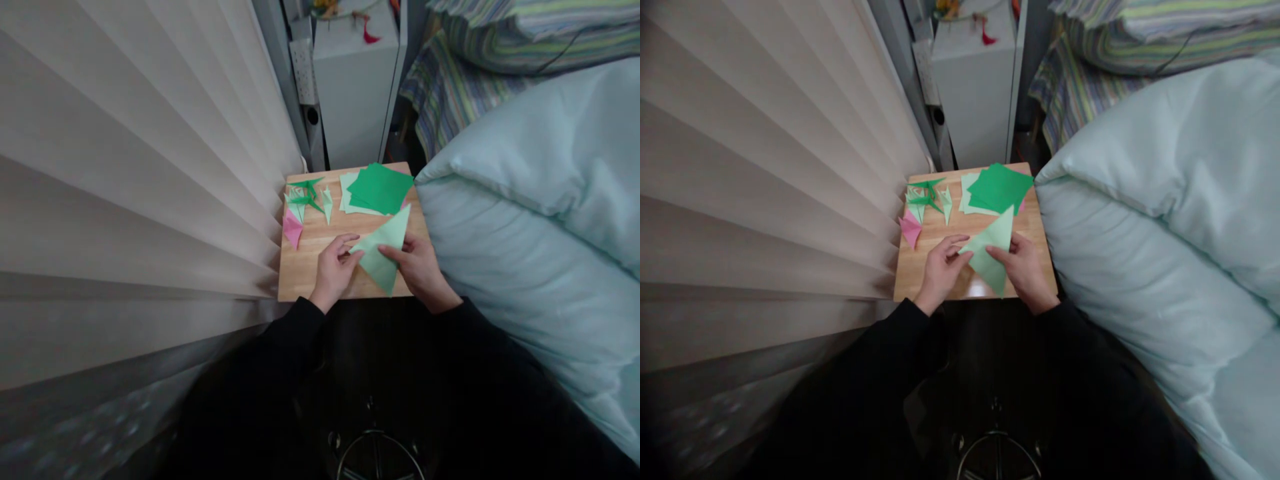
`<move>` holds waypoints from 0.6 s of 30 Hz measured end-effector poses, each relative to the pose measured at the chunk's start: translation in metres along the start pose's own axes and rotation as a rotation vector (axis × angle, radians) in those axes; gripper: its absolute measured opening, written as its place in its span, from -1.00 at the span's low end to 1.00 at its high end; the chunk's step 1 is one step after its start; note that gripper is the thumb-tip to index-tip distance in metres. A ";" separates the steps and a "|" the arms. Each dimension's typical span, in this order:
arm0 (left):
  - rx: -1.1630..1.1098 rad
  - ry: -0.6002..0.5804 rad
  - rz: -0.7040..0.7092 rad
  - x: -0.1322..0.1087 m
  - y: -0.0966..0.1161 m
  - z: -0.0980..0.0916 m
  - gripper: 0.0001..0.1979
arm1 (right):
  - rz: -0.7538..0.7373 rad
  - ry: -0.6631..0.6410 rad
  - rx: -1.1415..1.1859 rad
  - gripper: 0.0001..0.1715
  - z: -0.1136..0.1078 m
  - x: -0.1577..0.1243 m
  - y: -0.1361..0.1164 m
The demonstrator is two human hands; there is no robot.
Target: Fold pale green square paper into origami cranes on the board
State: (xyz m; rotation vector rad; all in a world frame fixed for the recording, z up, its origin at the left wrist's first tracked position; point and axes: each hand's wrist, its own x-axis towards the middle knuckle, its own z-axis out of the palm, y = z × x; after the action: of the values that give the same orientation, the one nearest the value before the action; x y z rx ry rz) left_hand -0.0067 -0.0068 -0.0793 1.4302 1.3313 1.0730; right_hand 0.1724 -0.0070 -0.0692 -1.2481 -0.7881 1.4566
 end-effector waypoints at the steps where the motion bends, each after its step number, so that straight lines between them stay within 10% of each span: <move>1: -0.062 0.053 0.017 -0.003 0.011 0.000 -0.72 | 0.015 -0.006 0.057 -0.48 0.003 -0.009 -0.002; 8: -0.204 0.156 0.035 -0.031 0.068 -0.011 -0.79 | 0.016 0.054 0.148 -0.45 0.015 -0.051 -0.016; 18: -0.272 0.151 -0.016 -0.034 0.071 -0.014 -0.80 | -0.019 0.066 0.090 -0.46 0.018 -0.053 -0.011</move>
State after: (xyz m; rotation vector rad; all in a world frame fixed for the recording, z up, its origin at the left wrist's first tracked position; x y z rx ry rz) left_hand -0.0056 -0.0432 -0.0076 1.1543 1.2432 1.3178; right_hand 0.1554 -0.0519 -0.0392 -1.2110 -0.6815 1.4133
